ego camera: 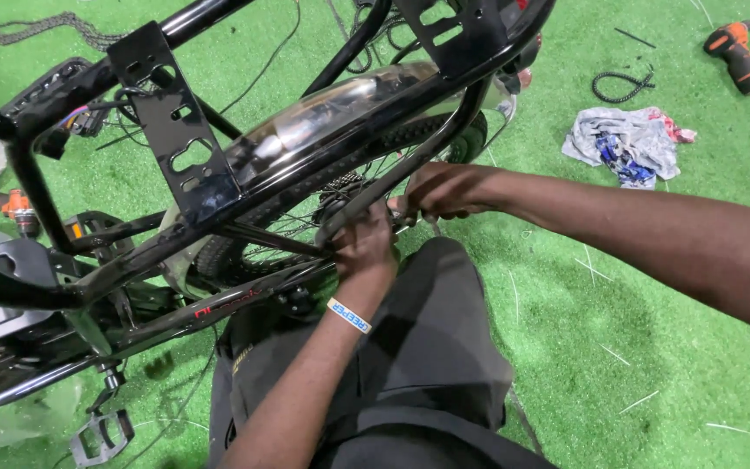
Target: The person is assembling a bicycle, starting by working on the central frame and battery area. They then move to the handlebars to thread and secure cables. Finally, they work on the rear wheel, using a wrench to tighten the brake assembly and adjust the chain tension.
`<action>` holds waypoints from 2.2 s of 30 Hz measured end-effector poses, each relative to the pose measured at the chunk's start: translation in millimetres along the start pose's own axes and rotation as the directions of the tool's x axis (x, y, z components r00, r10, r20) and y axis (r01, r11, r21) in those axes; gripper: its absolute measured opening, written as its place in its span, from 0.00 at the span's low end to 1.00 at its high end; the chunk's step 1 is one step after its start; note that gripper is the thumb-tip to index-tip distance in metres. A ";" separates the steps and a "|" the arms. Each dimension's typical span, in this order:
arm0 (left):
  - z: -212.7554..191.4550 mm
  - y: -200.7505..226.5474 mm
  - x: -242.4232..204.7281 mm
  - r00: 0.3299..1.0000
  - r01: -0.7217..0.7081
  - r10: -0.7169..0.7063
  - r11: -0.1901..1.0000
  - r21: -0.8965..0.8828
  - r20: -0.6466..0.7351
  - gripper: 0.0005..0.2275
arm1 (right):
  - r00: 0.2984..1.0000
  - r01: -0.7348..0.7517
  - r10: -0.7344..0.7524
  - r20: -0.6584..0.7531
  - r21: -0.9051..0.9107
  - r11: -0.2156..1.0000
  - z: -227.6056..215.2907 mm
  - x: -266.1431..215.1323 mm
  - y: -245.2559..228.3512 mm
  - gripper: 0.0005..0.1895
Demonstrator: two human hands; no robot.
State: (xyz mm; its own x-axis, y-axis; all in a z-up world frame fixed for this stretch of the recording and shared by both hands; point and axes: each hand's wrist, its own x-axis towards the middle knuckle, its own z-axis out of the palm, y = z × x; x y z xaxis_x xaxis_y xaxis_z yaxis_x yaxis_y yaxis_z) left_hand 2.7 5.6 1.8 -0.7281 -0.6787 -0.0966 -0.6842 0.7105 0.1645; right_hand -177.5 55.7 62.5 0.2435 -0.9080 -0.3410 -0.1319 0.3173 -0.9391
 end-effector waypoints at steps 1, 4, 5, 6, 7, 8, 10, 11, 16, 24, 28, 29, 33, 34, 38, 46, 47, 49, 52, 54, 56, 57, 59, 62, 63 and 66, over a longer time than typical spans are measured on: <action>-7.8 3.8 -4.5 0.999 -0.006 0.004 0.999 -0.041 -0.045 0.33 | 0.989 -0.116 0.112 -0.095 -0.043 0.992 7.1 -6.3 -13.8 0.14; -32.2 1.7 -42.1 0.965 -0.103 0.075 0.990 -0.099 -0.250 0.33 | 0.951 -0.188 0.035 -0.309 -0.481 0.856 25.6 -20.6 -34.7 0.21; -39.8 -0.5 -57.6 0.905 -0.196 0.141 0.975 -0.100 -0.401 0.33 | 0.925 -0.178 -0.177 -0.336 -0.796 0.579 30.1 -24.6 -37.9 0.32; -53.8 -3.0 -68.1 0.908 -0.188 0.133 0.977 -0.102 -0.398 0.33 | 0.928 -0.172 -0.175 -0.328 -0.796 0.580 32.8 -28.8 -39.3 0.32; -67.7 -5.4 -78.7 0.911 -0.179 0.061 0.949 -0.260 -0.407 0.29 | 0.847 0.026 -0.511 -0.146 -0.949 0.314 35.6 -32.9 -40.6 0.18; -82.1 -8.5 -87.7 0.912 -0.172 -0.011 0.896 -0.409 -0.409 0.25 | 0.661 0.142 -0.741 0.117 -0.989 -0.029 37.3 -35.9 -42.8 0.11; -76.2 -21.4 -98.6 0.823 -0.196 -0.063 0.901 -0.386 -0.565 0.20 | 0.737 0.143 -0.665 0.124 -0.989 -0.026 26.9 -29.5 -25.5 0.07; -73.1 -27.1 -104.9 0.705 -0.223 -0.104 0.907 -0.358 -0.702 0.14 | 0.805 0.135 -0.580 0.123 -0.991 -0.023 22.2 -27.4 -16.4 0.15; -86.8 -45.7 -110.4 0.674 -0.201 -0.200 0.876 -0.438 -0.711 0.14 | 0.934 0.224 -0.336 -0.121 -0.532 0.817 -39.0 9.5 69.0 0.08; -79.7 -43.6 -112.7 0.724 -0.218 -0.154 0.874 -0.435 -0.673 0.08 | 0.985 -0.167 0.024 -0.168 -0.925 0.341 11.7 -9.3 -38.7 0.24; -55.8 -39.1 -110.1 0.926 -0.056 -0.308 0.457 -0.888 -0.217 0.14 | 0.485 0.722 -0.839 0.247 -0.654 0.226 1.8 -1.6 -1.4 0.09; -48.3 -36.5 -107.6 0.949 0.052 -0.313 0.274 -0.960 -0.038 0.17 | 0.374 0.810 -0.904 0.206 -0.547 0.211 -1.7 6.7 17.1 0.12; -30.2 -23.5 -96.8 0.959 -0.005 -0.275 0.234 -0.972 -0.071 0.19 | 0.392 0.592 -0.838 0.379 -0.801 -0.085 -32.6 16.4 54.2 0.07; -33.9 -18.3 -94.4 0.938 0.014 -0.336 0.270 -0.963 -0.081 0.17 | 0.862 0.417 -0.507 0.024 -0.604 0.680 -24.4 2.7 36.2 0.09; -10.9 -9.0 -73.9 0.876 0.150 -0.473 0.457 -0.877 -0.096 0.08 | 0.912 -0.408 0.359 -0.201 -0.545 0.732 -29.2 18.1 45.5 0.21; -8.1 -5.6 -47.0 0.822 0.211 -0.556 0.093 -0.973 0.125 0.09 | 0.906 0.248 -0.419 0.059 -0.876 0.415 7.5 -10.2 -16.9 0.07; -6.6 -7.3 -47.3 0.825 0.263 -0.553 0.200 -0.944 0.113 0.09 | 0.997 0.072 -0.064 0.034 -0.580 0.812 1.2 -6.7 -18.2 0.13; -11.1 -4.5 -49.7 0.811 0.230 -0.574 0.138 -0.963 0.111 0.09 | 0.994 -0.104 0.048 -0.095 -0.782 0.614 3.4 -2.0 -8.6 0.12; -14.8 -1.9 -49.7 0.797 0.090 -0.595 -0.045 -0.995 0.099 0.09 | 0.984 -0.173 0.160 -0.080 -0.662 0.729 -38.2 8.0 34.7 0.16; -14.1 -1.6 -51.7 0.799 -0.012 -0.594 -0.167 -0.986 0.091 0.09 | 0.989 -0.093 0.121 0.089 -0.270 0.958 -48.8 6.9 37.0 0.23; -11.8 -5.6 -54.1 0.819 0.152 -0.573 0.235 -0.960 -0.011 0.08 | 0.923 -0.384 0.380 0.053 0.138 0.913 -28.3 4.0 1.6 0.18; -19.1 -5.9 -56.4 0.819 0.152 -0.574 0.237 -0.960 -0.012 0.08 | 0.924 -0.382 0.378 0.055 0.138 0.914 -15.7 -2.8 -6.2 0.18; -33.6 -8.6 -57.3 0.858 0.200 -0.508 0.478 -0.855 -0.083 0.09 | 0.596 0.580 -0.739 0.313 -0.805 0.127 7.0 -13.4 -22.2 0.06; -32.5 -6.1 -58.3 0.847 0.171 -0.521 0.461 -0.871 -0.109 0.10 | 0.970 0.071 -0.243 0.027 -0.982 0.175 35.4 -22.5 -51.8 0.12; -33.8 -4.8 -59.1 0.849 0.171 -0.517 0.460 -0.872 -0.106 0.10 | 0.971 0.066 -0.239 0.022 -0.982 0.177 22.4 -18.2 -23.9 0.12; -33.4 -4.2 -57.7 0.847 0.156 -0.525 0.392 -0.907 -0.082 0.11 | 0.528 0.373 -0.729 0.436 -0.890 -0.262 -15.5 -0.7 44.5 0.14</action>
State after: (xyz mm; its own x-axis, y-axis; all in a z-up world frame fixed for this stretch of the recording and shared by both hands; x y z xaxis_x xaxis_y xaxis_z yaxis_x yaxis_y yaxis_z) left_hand 49.0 35.6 39.5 -0.2537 -0.9633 -0.0881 -0.3424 0.0043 0.9396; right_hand -198.4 66.2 21.5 0.6433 -0.5913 0.4864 -0.7299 -0.6654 0.1564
